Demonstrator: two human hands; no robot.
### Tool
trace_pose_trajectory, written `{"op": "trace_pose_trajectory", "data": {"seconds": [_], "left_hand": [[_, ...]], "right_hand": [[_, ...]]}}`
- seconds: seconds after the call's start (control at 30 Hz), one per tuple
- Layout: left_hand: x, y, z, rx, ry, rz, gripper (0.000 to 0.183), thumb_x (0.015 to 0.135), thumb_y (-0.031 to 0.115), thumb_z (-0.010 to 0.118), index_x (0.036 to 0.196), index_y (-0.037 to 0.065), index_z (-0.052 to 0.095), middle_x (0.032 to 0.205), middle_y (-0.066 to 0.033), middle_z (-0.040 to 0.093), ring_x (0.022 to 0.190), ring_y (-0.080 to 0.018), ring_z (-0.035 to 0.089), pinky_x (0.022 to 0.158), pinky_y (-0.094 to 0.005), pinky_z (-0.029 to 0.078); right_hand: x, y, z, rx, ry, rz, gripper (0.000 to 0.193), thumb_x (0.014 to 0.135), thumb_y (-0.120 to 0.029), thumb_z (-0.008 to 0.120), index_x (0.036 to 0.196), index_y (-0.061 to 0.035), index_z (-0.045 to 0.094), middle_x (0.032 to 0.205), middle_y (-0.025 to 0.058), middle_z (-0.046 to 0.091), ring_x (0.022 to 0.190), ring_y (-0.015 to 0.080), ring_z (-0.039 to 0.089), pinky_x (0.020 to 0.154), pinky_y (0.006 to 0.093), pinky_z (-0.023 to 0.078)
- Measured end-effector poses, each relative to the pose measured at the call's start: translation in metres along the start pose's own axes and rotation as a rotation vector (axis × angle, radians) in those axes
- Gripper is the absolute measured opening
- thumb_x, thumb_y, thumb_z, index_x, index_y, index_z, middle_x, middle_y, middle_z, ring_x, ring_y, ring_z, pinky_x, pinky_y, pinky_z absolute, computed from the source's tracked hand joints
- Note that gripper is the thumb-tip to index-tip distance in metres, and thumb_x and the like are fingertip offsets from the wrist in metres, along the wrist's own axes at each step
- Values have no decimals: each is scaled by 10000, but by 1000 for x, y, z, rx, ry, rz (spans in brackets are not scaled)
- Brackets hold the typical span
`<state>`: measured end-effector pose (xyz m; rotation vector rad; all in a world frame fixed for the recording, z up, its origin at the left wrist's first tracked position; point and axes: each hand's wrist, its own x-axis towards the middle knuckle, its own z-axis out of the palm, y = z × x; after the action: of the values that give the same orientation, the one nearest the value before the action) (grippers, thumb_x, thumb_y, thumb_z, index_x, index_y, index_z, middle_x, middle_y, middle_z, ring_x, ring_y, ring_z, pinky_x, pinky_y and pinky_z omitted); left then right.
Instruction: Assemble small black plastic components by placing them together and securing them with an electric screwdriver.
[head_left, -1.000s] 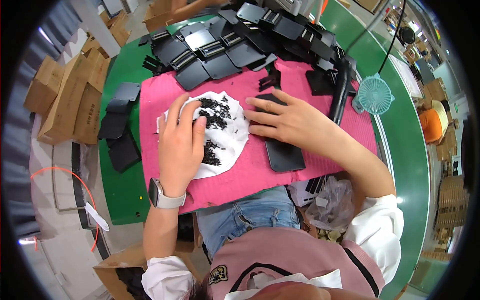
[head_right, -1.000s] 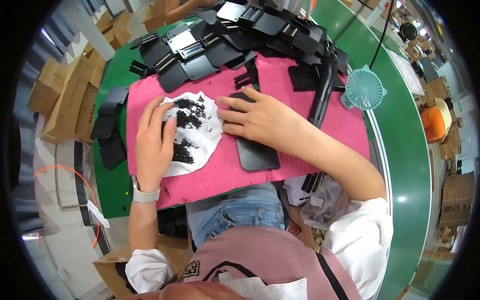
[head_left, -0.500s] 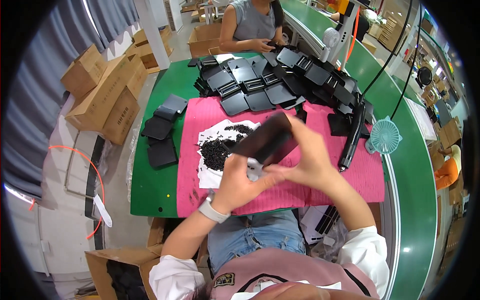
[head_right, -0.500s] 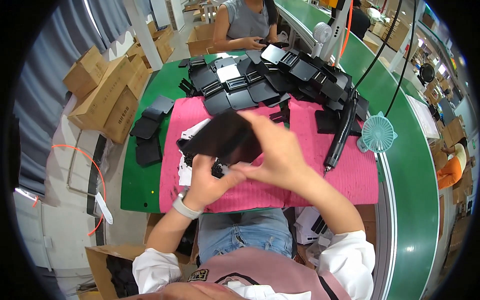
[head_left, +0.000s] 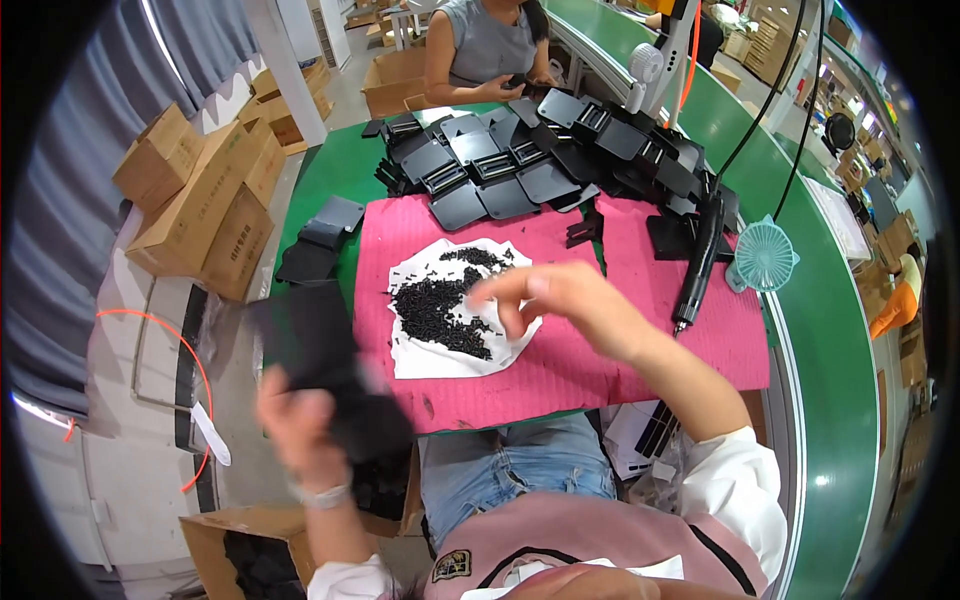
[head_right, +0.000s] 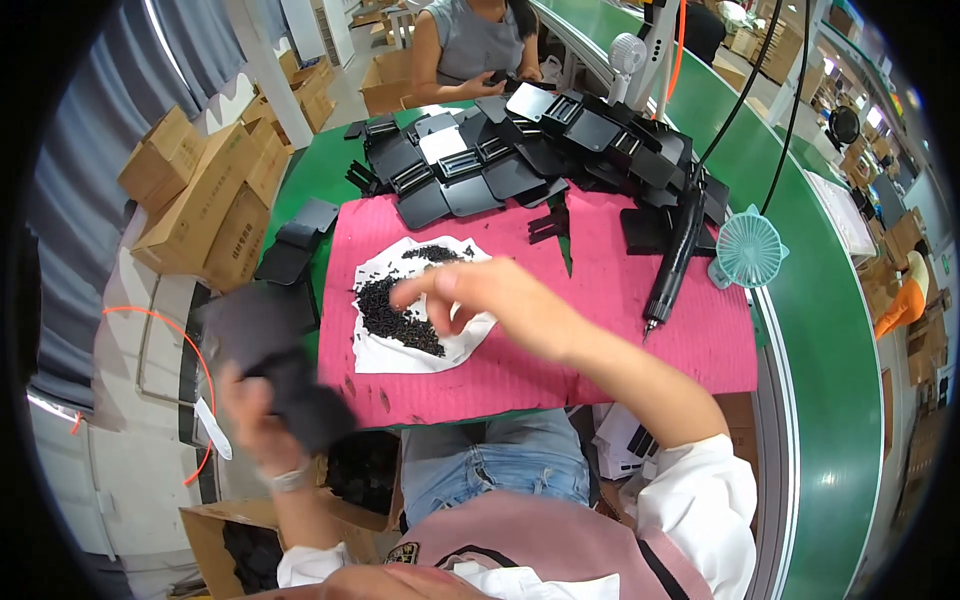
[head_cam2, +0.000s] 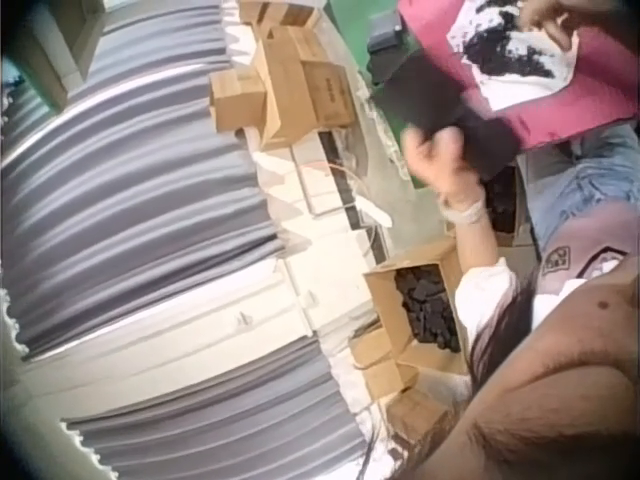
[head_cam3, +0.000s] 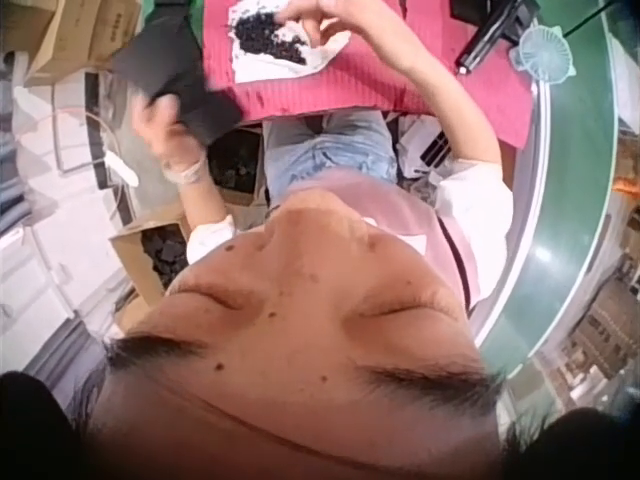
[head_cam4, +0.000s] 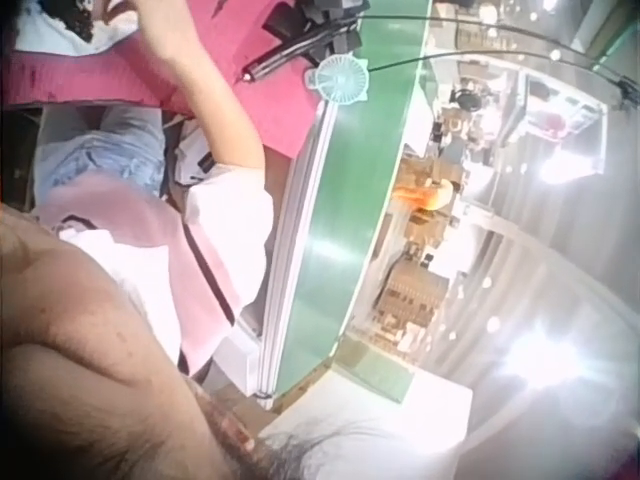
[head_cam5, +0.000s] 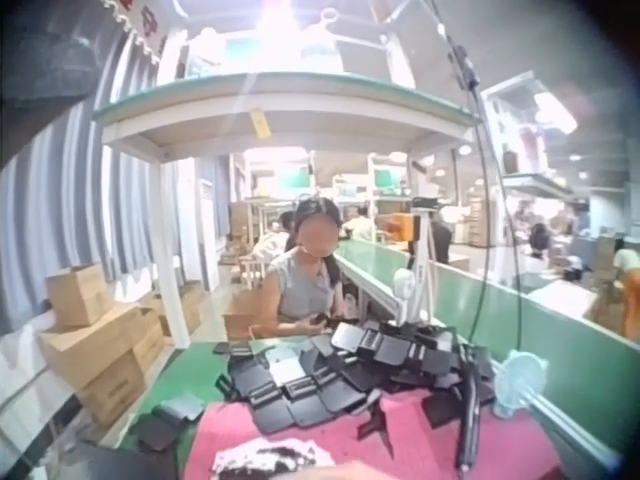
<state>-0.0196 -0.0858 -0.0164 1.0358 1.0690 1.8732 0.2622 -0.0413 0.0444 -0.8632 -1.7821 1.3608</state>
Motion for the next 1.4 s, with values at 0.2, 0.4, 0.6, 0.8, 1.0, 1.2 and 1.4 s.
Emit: {"op": "trace_pose_trajectory", "data": {"seconds": [0.2, 0.4, 0.6, 0.8, 1.0, 1.2, 1.4], "left_hand": [[21, 37, -304, 110, 531, -5, 477, 905, 314, 537, 1274, 17, 493, 1241, -124, 547, 1127, -235, 530, 985, -350, 412], [-95, 36, -588, 452, 1233, -325, 633, 789, 525, 625, 1219, 71, 525, 1150, -22, 582, 1026, -177, 587, 857, -326, 408], [-35, -2, -436, 159, 1045, -171, 410, 858, 359, 579, 1143, 64, 570, 1080, -25, 604, 993, -138, 551, 892, -324, 378], [69, -7, -179, 350, 430, 111, 267, 892, 146, 541, 1097, -24, 566, 981, -85, 595, 912, -176, 577, 805, -288, 479], [26, -28, 114, -177, -639, -351, 454, 930, 112, 519, 1324, -1, 325, 1155, -141, 525, 1032, -238, 589, 804, -292, 499], [27, -51, 174, -239, -598, -294, 332, 955, 186, 525, 1240, 30, 460, 1150, -51, 559, 1009, -122, 530, 894, -268, 413], [48, -70, 143, -248, -563, -456, 315, 936, 191, 561, 1208, 42, 508, 1090, -38, 610, 967, -121, 588, 834, -272, 469]], "right_hand": [[35, 38, -103, -1125, 582, -118, 334, 737, -241, 649, 1013, -54, 641, 871, 120, 619, 825, 278, 632, 735, 370, 513], [70, 90, -217, -1436, 675, 59, 628, 678, -299, 720, 1246, -154, 494, 1157, 131, 552, 1055, 317, 575, 860, 427, 500], [70, 92, -241, -1397, 676, 192, 590, 641, -315, 729, 1188, -183, 553, 1097, 143, 597, 1007, 329, 599, 844, 421, 499], [50, 54, -192, -1242, 1007, 37, 601, 583, -349, 770, 1116, -123, 610, 993, 165, 610, 970, 309, 588, 863, 377, 472], [7, 31, -48, -978, 772, -378, 526, 565, -222, 751, 1031, -72, 558, 948, 141, 524, 923, 325, 540, 794, 393, 462], [-30, 36, -35, -973, 420, -359, 864, 603, -367, 802, 1329, -119, 405, 1132, 148, 505, 926, 331, 564, 773, 405, 467], [-3, 78, -156, -1833, 490, -65, 280, 728, -112, 599, 1005, -69, 611, 944, 70, 518, 938, 209, 530, 697, 330, 469]]}}
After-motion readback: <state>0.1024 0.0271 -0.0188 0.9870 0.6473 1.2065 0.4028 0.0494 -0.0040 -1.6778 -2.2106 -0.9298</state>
